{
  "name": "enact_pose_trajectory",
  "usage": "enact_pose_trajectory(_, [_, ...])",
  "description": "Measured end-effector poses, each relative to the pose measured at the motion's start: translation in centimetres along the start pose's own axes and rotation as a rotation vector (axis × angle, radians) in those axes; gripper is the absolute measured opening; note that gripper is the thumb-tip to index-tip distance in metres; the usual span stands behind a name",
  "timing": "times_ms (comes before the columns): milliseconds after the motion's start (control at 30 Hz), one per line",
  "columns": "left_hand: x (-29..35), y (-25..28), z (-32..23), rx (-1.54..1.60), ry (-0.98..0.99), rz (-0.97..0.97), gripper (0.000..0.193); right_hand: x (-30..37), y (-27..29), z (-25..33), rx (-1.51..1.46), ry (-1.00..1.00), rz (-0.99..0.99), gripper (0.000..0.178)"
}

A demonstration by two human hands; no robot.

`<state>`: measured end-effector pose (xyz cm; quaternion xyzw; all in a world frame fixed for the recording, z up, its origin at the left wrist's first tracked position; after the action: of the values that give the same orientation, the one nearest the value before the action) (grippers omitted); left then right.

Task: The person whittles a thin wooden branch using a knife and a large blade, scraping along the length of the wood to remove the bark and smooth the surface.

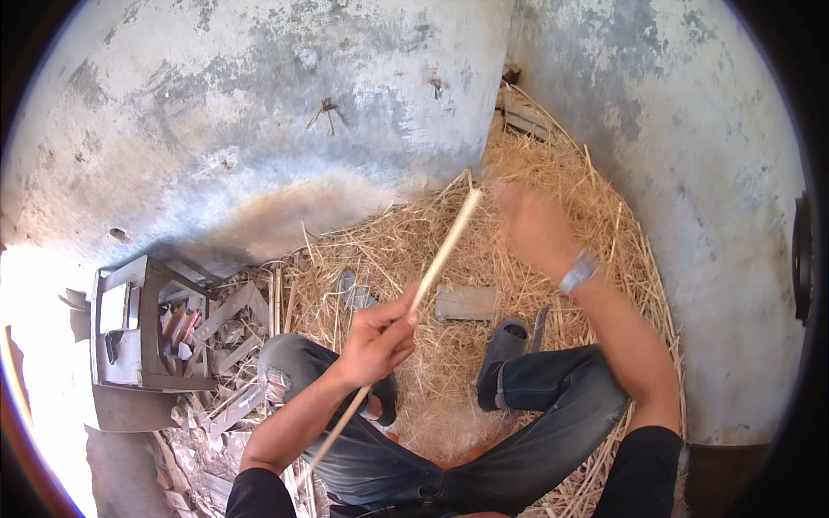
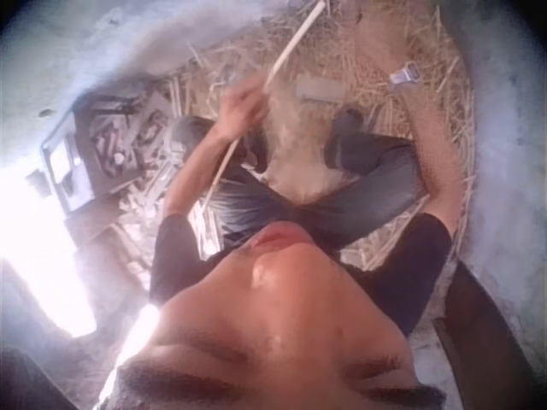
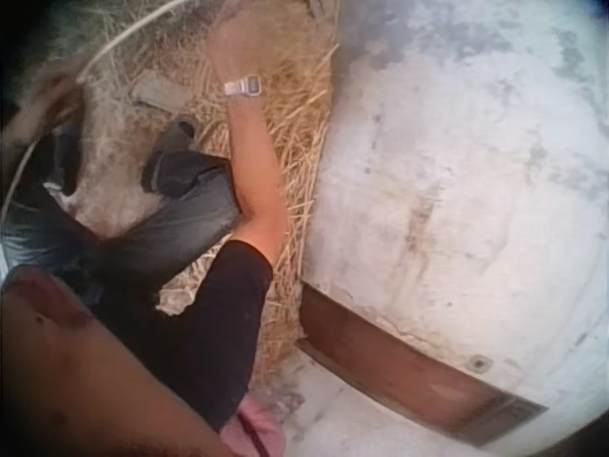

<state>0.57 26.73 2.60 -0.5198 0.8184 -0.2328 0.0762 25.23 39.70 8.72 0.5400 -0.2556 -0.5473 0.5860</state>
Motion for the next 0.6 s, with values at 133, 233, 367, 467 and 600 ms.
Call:
enact_pose_trajectory(133, [0.5, -1.6, -1.3, 0.015, -0.139, 0.166, 0.051, 0.3, 3.2, -3.8, -0.114, -0.159, -0.104, 0.055])
enact_pose_trajectory(233, [0.2, 0.6, 0.1, 0.067, -0.103, 0.079, 0.049, 1.7, 3.3, -0.6, -0.273, -0.110, -0.118, 0.055])
enact_pose_trajectory(367, [-0.2, -0.3, -0.5, -0.004, -0.182, 0.139, 0.050, 2.5, 3.7, 3.9, -0.268, -0.021, -0.041, 0.054])
enact_pose_trajectory(467, [-0.5, -0.2, -0.2, -0.147, -0.170, 0.009, 0.049, 4.3, 1.5, 8.0, -0.123, 0.053, 0.222, 0.052])
enact_pose_trajectory(600, [-0.2, 0.6, 0.0, -0.453, -0.181, -0.139, 0.048, 3.3, -0.6, 6.4, -0.139, 0.133, 0.124, 0.057])
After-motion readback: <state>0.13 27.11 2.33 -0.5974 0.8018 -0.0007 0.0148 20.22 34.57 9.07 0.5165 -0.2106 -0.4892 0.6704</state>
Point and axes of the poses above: each hand's wrist, its own x-axis away from the middle knuckle, its own y-axis out of the back of the hand, z = x × y, the point moved 5 cm from there along -x, towards the middle knuckle
